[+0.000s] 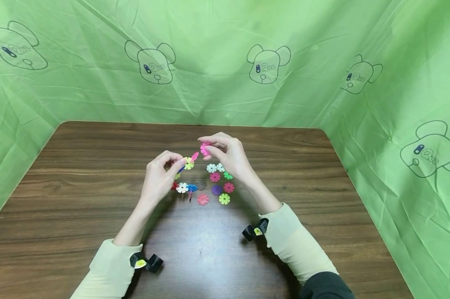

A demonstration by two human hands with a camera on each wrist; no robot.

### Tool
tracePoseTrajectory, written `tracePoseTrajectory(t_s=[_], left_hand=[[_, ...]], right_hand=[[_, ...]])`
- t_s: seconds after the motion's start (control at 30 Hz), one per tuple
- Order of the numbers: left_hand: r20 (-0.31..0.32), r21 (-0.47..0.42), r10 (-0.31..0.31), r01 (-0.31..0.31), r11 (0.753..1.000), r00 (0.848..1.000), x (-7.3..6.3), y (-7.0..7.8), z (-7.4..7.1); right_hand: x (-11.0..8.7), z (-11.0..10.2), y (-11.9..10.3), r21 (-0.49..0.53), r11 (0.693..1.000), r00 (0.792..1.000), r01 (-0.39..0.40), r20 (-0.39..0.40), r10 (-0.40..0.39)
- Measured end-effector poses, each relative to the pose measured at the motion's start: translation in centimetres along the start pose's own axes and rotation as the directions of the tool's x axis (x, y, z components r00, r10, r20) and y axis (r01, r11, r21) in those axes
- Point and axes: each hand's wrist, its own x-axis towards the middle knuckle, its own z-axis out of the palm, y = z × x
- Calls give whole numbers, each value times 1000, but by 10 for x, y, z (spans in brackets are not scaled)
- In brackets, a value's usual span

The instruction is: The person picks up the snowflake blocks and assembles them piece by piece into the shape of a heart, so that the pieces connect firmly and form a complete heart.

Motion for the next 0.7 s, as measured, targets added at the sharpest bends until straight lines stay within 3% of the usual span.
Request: tracePoseTrajectory(t_s=[0.43, 0.7], left_hand=[[2, -18, 38, -37, 999, 999, 0, 1, 1], [-19, -16, 29, -29, 999, 999, -1, 2, 2]], right_hand=[[-1, 3, -4, -22, 999, 999, 42, -31, -43], [-2, 9, -3, -47, 993, 994, 104, -36, -106]])
